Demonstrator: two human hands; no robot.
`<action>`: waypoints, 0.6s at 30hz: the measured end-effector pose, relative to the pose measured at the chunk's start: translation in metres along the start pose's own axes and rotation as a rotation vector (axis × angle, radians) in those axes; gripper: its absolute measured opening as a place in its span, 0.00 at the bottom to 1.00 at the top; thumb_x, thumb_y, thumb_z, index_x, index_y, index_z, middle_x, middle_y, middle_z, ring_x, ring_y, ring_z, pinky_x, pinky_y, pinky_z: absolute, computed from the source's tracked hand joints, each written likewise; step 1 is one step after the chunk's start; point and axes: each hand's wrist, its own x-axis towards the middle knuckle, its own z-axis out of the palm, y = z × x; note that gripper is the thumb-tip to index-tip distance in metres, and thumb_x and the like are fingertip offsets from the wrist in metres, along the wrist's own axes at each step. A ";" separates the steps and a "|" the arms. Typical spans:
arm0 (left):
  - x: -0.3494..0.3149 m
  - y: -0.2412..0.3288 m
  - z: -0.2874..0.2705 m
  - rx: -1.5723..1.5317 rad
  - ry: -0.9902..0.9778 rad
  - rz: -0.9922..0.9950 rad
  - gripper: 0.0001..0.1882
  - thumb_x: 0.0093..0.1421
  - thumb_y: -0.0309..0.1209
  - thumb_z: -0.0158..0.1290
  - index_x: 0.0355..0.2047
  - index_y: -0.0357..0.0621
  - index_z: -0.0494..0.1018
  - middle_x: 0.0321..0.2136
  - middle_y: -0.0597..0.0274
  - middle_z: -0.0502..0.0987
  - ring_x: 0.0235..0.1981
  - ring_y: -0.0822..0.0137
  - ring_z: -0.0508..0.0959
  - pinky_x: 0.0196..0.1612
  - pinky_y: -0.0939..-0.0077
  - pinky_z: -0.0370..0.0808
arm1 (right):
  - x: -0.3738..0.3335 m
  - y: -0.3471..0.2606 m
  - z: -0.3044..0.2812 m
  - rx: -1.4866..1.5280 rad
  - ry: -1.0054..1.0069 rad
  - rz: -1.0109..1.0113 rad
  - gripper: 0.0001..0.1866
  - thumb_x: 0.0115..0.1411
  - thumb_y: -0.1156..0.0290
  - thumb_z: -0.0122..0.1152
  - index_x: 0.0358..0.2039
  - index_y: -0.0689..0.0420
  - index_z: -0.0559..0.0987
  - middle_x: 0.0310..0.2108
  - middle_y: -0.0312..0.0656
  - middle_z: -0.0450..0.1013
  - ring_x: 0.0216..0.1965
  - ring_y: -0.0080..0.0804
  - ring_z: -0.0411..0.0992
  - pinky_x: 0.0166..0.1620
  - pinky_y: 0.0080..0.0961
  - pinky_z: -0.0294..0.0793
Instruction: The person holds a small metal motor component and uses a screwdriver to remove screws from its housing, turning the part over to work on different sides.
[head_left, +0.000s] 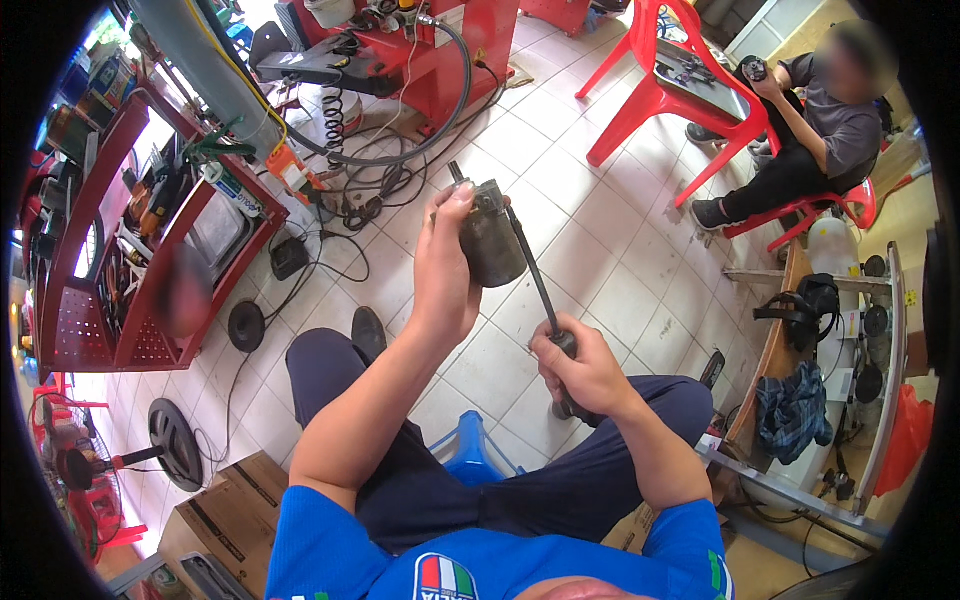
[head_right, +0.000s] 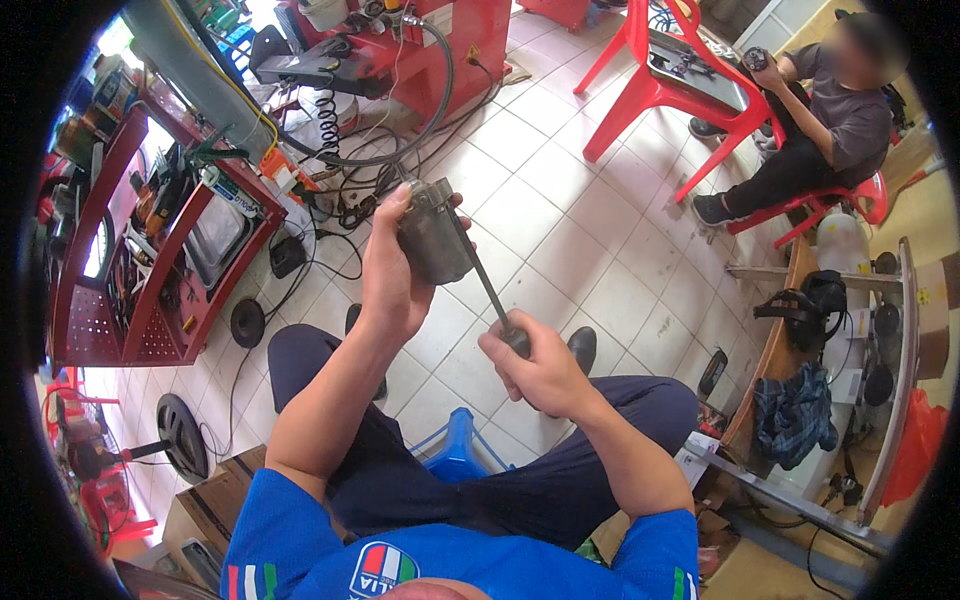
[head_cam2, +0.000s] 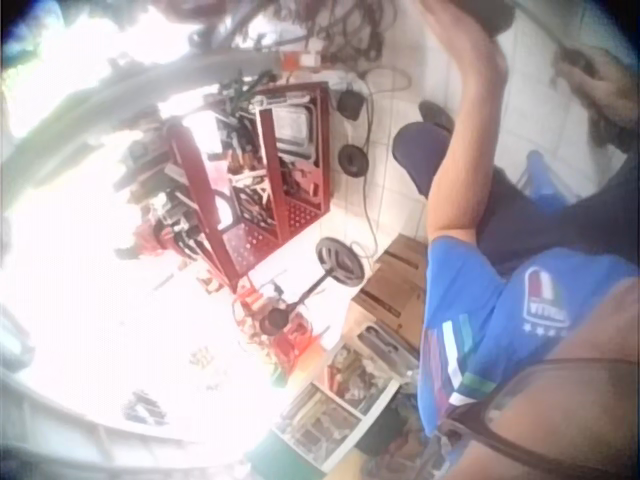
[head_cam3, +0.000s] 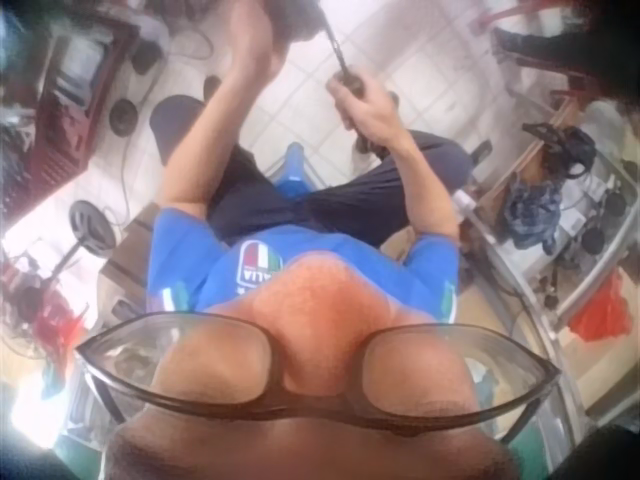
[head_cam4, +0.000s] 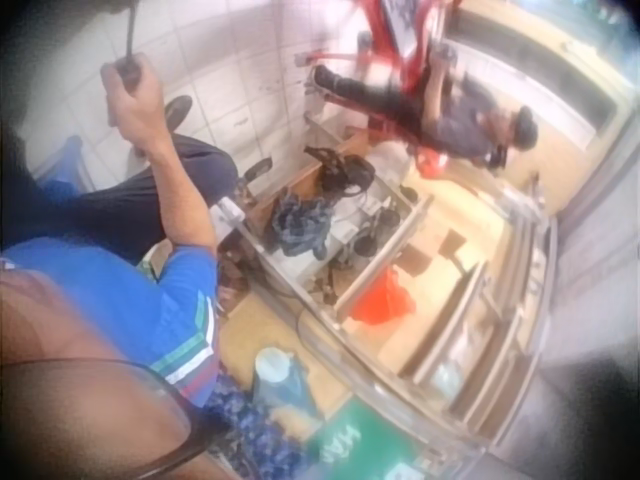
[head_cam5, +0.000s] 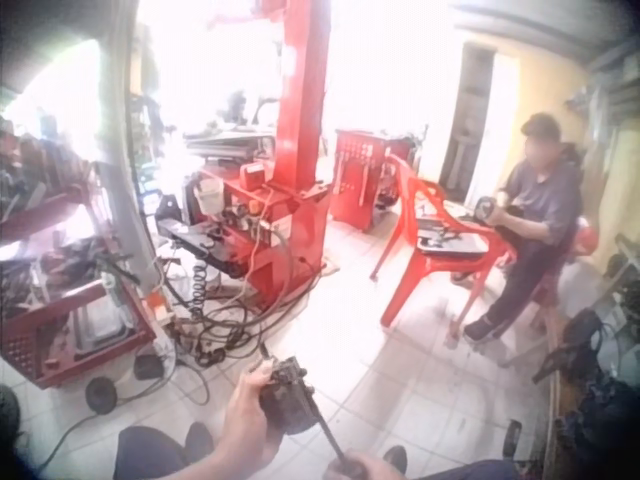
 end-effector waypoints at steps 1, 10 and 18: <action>-0.001 0.000 0.000 -0.018 -0.007 -0.015 0.28 0.67 0.51 0.43 0.51 0.36 0.66 0.46 0.51 0.75 0.44 0.61 0.77 0.47 0.60 0.78 | 0.000 0.000 0.000 0.001 0.000 0.004 0.15 0.66 0.61 0.59 0.38 0.61 0.72 0.16 0.31 0.65 0.16 0.17 0.65 0.21 0.18 0.64; -0.002 0.007 0.001 -0.068 -0.010 -0.032 0.28 0.66 0.53 0.44 0.51 0.38 0.67 0.46 0.52 0.75 0.44 0.61 0.77 0.47 0.60 0.78 | 0.002 -0.002 0.001 -0.078 -0.005 0.000 0.15 0.66 0.59 0.59 0.36 0.60 0.72 0.17 0.31 0.65 0.16 0.18 0.64 0.21 0.19 0.64; -0.002 0.007 0.000 -0.057 -0.028 -0.018 0.29 0.66 0.54 0.45 0.51 0.38 0.67 0.47 0.52 0.75 0.44 0.61 0.77 0.47 0.61 0.77 | 0.002 -0.001 0.002 -0.025 -0.025 0.004 0.16 0.66 0.58 0.59 0.36 0.60 0.72 0.17 0.31 0.65 0.16 0.18 0.64 0.21 0.19 0.63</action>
